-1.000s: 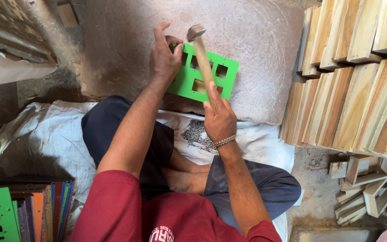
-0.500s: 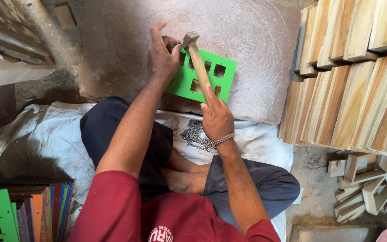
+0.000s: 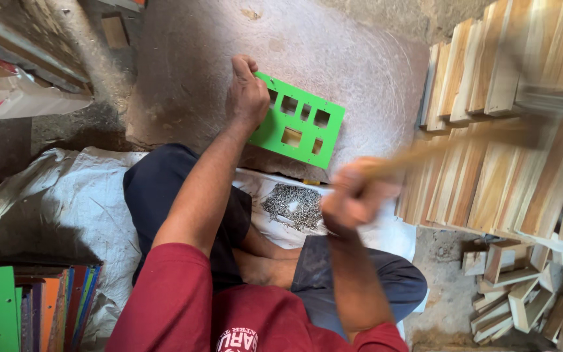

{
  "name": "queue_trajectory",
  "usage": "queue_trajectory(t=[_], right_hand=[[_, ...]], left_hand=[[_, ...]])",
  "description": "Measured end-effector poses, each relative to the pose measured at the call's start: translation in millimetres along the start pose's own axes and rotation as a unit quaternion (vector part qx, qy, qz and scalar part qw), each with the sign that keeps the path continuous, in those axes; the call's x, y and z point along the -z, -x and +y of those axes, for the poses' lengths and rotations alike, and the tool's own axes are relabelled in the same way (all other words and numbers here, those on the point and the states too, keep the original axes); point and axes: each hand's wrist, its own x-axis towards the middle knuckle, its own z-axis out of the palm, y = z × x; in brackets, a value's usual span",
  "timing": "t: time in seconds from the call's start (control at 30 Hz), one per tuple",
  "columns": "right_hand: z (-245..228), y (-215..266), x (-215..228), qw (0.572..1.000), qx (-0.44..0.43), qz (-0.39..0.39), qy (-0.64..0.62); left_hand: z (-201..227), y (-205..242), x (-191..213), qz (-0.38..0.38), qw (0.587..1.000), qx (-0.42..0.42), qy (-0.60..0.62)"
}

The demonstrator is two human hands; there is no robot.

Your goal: The person sits on the floor and uses a hammer to drive nails into a green wooden board with cutouts, assembling it into a box. The person repeatedly picks up the board, hammers nails, and places the finished box aside.

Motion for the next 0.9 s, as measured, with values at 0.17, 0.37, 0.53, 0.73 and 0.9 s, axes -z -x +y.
queue_trajectory(t=[0.17, 0.37, 0.53, 0.73, 0.9], right_hand=[[45.7, 13.7, -27.6, 0.952, -0.095, -0.194, 0.218], [44.1, 24.7, -26.4, 0.984, -0.027, -0.079, 0.157], [56.5, 41.5, -19.8, 0.947, -0.125, -0.186, 0.228], [60.7, 106.4, 43.0, 0.975, -0.169, -0.078, 0.118], [72.7, 150.8, 78.3, 0.901, -0.431, 0.020, -0.036]], left_hand=[[3.2, -0.1, 3.7, 0.021, 0.999, -0.028, -0.019], [1.4, -1.5, 2.9, 0.016, 1.000, -0.013, -0.013], [-21.1, -0.8, -18.5, 0.023, 0.998, -0.049, -0.027], [-50.7, -13.6, -19.6, 0.050, 0.986, -0.018, 0.159], [-56.9, 9.9, 23.0, 0.071, 0.997, -0.014, -0.025]])
